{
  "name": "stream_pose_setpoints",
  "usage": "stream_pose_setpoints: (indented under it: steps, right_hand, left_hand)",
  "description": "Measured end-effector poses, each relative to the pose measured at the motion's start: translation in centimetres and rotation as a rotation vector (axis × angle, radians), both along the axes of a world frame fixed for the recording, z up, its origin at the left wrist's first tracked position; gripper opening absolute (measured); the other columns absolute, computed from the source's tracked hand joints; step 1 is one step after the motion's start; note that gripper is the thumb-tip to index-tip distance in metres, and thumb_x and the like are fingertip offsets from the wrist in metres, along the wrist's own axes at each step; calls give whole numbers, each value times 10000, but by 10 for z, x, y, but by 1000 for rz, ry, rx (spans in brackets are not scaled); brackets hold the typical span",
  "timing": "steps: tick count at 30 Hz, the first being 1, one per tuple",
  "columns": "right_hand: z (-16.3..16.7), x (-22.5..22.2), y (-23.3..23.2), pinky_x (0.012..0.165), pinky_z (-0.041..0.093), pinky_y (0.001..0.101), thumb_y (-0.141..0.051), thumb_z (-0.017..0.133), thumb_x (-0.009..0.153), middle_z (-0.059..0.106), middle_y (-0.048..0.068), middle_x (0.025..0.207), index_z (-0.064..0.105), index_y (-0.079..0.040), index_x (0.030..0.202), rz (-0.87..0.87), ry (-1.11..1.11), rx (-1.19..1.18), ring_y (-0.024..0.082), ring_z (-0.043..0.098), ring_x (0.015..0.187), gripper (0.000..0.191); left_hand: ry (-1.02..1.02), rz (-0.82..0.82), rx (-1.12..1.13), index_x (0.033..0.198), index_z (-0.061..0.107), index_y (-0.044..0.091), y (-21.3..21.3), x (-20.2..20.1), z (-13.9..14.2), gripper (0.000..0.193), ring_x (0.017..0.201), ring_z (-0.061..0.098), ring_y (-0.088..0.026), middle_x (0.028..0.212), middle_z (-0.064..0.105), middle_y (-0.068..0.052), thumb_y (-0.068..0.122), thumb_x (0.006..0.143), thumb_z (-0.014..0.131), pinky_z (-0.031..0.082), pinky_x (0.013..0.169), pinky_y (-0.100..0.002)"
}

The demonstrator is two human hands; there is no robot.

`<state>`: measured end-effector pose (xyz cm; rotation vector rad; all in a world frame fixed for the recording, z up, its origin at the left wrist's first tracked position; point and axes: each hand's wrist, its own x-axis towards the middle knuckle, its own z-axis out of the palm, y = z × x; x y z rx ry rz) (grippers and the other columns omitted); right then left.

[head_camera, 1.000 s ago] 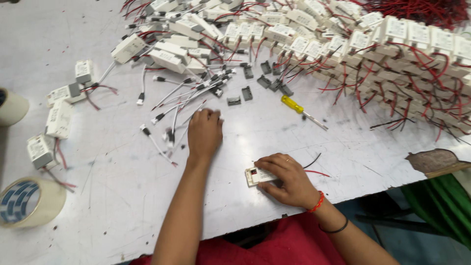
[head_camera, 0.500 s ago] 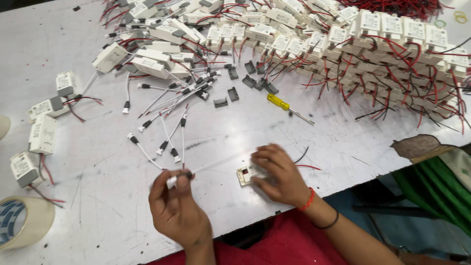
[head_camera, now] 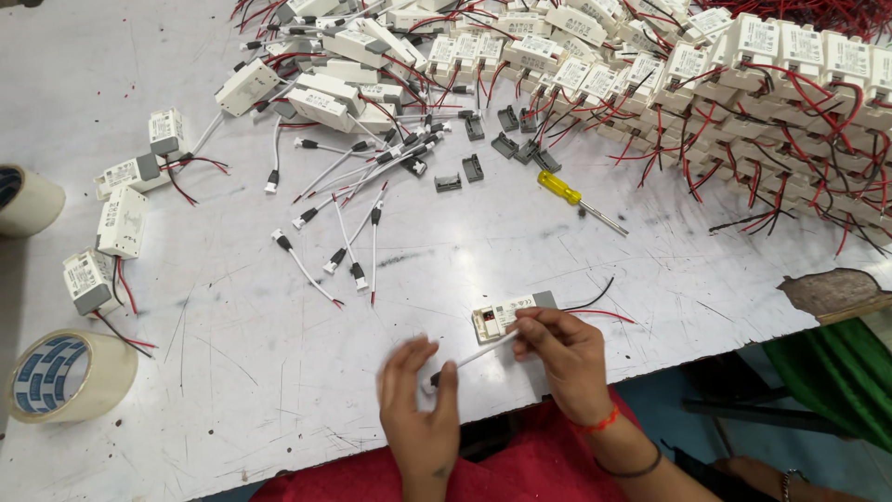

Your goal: The person assembles small white electronic modules by inserting wires into terminals and securing them with a screwdriver. They then attach a grey plastic cover to each unit and place the finished items into a cardboard box.

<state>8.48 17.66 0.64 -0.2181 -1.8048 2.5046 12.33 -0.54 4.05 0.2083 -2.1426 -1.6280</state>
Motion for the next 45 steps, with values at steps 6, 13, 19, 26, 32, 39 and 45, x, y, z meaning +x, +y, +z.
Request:
stream_pose_setpoints:
  steps: [6, 13, 19, 26, 32, 39, 45]
  right_hand:
    - [11, -7, -26, 741, 581, 280, -86, 658, 974, 764, 96, 883, 763, 64, 1100, 61, -2, -67, 131, 691, 763, 222]
    - [16, -11, -17, 773, 587, 287, -67, 666, 947, 775, 102, 929, 757, 66, 1099, 148, -33, -50, 144, 699, 799, 221]
    - [9, -10, -18, 768, 580, 291, -67, 664, 962, 757, 110, 884, 742, 74, 1100, 192, -28, -99, 152, 693, 793, 212]
    - [3, 2, -30, 777, 543, 300, -56, 642, 989, 686, 78, 908, 715, 51, 1035, 90, 64, -127, 136, 623, 814, 137]
    - [2, 10, -49, 817, 559, 327, -55, 587, 1015, 635, 55, 914, 622, 19, 1022, 9, 6, -335, 129, 599, 837, 82]
    - [28, -39, 22, 812, 592, 312, -34, 560, 979, 705, 80, 933, 678, 0, 1025, 220, 97, 328, 149, 708, 858, 132]
    - [49, -152, 86, 769, 553, 324, -189, 699, 992, 734, 165, 1088, 742, -40, 1176, -59, 201, 1196, 214, 706, 854, 240]
  left_hand:
    - [-164, -315, -188, 1166, 749, 68, 12, -28, 44, 259, 925, 747, -175, 998, 761, -82, 202, 951, 698, 588, 781, -311]
    - [-23, -241, -365, 989, 809, 108, 1, -37, 46, 141, 708, 673, -181, 868, 759, -29, 182, 888, 742, 550, 622, -316]
    - [-2, -291, -294, 999, 794, 76, 4, -36, 40, 144, 705, 672, -173, 853, 766, -42, 171, 907, 736, 546, 644, -308]
    - [-191, -238, -47, 937, 814, 60, 14, -33, 37, 146, 651, 658, -140, 747, 760, -52, 179, 909, 734, 528, 608, -293]
    - [-155, -159, 98, 963, 813, 45, 25, -30, 30, 153, 643, 669, -121, 757, 746, -50, 163, 903, 736, 527, 580, -290]
    - [-99, -228, -327, 955, 819, 82, -17, -56, 19, 148, 671, 636, -162, 852, 777, -72, 199, 901, 745, 525, 603, -304]
    - [16, -288, -334, 966, 797, 56, -19, -70, 1, 139, 712, 636, -182, 829, 755, -71, 151, 900, 721, 519, 613, -318]
